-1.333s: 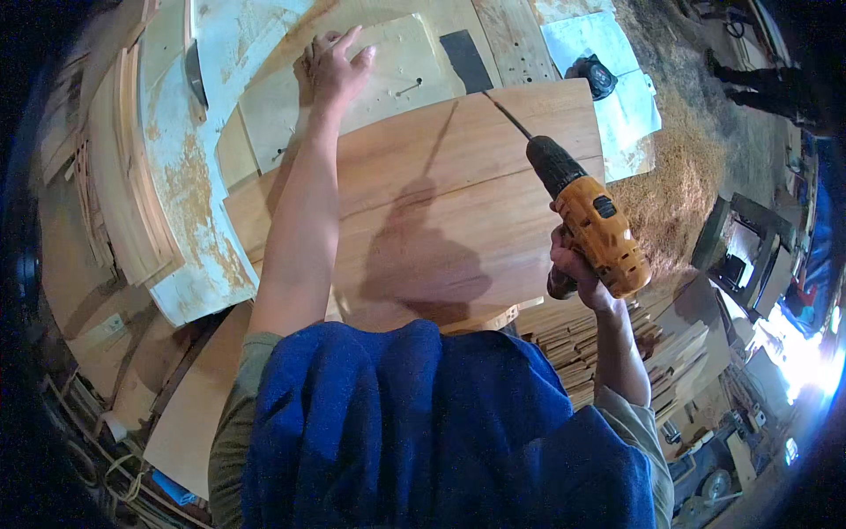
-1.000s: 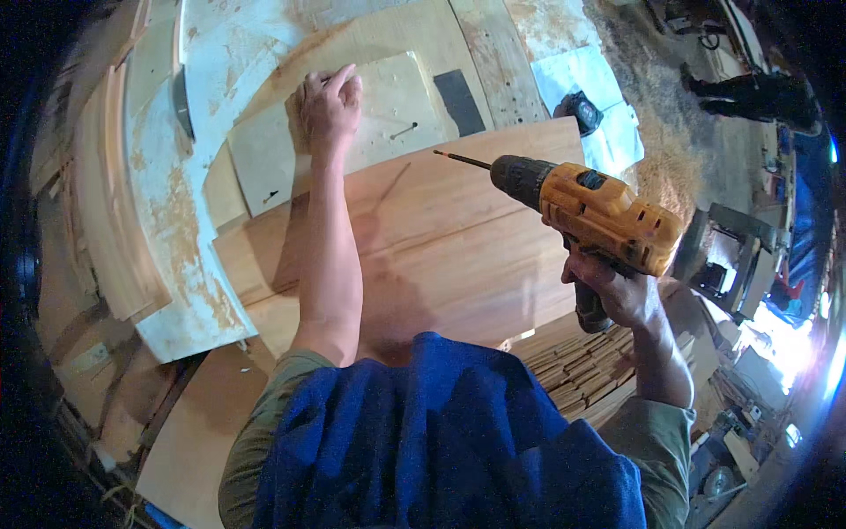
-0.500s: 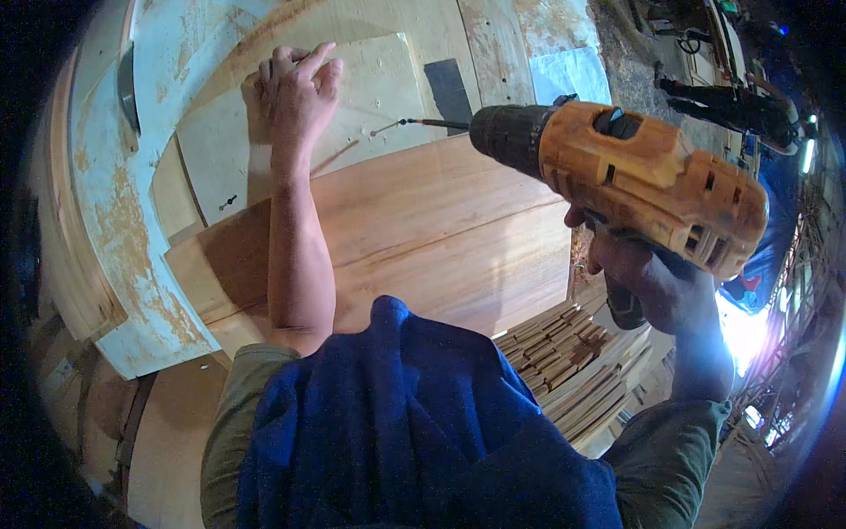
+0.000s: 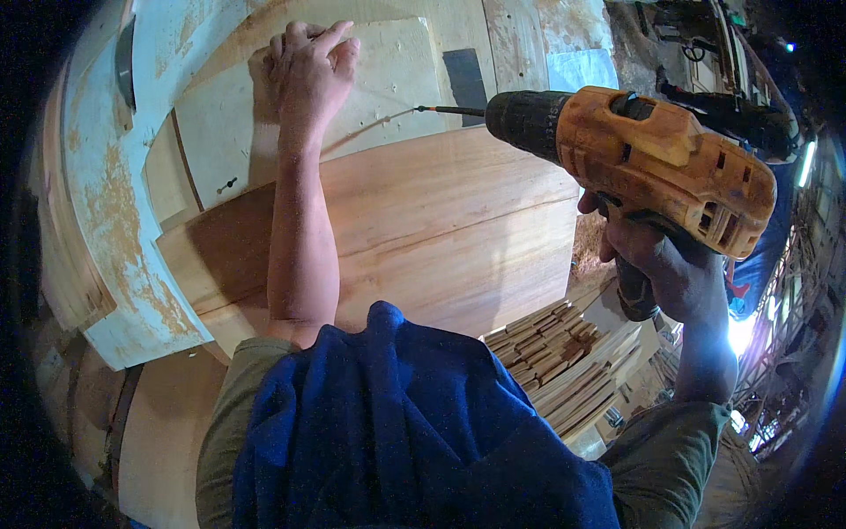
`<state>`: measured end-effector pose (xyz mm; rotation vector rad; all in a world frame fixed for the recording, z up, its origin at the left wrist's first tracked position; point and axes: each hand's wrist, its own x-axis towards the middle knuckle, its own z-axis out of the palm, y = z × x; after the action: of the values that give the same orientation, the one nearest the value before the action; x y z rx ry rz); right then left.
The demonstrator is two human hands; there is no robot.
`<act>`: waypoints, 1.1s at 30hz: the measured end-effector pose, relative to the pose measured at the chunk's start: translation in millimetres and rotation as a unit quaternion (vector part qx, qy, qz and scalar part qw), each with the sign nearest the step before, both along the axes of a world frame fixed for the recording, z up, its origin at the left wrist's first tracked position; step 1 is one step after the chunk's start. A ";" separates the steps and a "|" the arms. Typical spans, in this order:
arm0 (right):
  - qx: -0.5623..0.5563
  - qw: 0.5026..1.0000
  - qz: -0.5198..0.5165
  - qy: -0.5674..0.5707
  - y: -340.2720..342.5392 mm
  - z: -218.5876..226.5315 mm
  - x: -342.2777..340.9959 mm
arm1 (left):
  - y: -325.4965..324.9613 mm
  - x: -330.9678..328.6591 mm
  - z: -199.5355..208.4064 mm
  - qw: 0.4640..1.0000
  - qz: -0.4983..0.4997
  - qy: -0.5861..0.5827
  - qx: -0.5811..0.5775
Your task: Assembling wood panels by drilling and screwing them together.
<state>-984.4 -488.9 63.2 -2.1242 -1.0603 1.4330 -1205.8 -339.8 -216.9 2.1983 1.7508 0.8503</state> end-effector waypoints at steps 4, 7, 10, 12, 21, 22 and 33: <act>-0.008 1.000 0.017 -0.026 4.6 2.1 -2.5 | 0.0 1.2 2.9 1.000 0.001 0.005 0.003; -0.011 0.996 0.061 -0.060 3.9 3.3 0.1 | 2.2 2.4 1.3 1.000 0.001 -0.006 0.013; -0.036 0.984 0.130 -0.118 11.6 6.3 -4.6 | 0.1 3.2 2.5 1.000 0.003 -0.007 0.007; -0.110 0.981 0.082 -0.139 21.0 11.0 -10.8 | 0.3 3.1 0.8 1.000 0.002 -0.008 0.010; -0.157 0.944 0.183 -0.223 43.2 23.1 -1.8 | 0.3 8.6 7.7 0.999 -0.011 -0.012 -0.038; -0.141 0.945 0.210 -0.206 44.4 19.4 1.3 | -0.7 7.8 6.7 0.999 -0.012 0.000 -0.036; -0.147 0.933 0.226 -0.238 36.8 18.9 16.1 | -8.7 9.1 41.0 0.990 0.013 -0.094 -0.106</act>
<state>-968.3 -452.0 82.1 -2.6546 -1.6990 1.3570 -1196.7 -348.4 -175.9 1.8996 1.6970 0.8068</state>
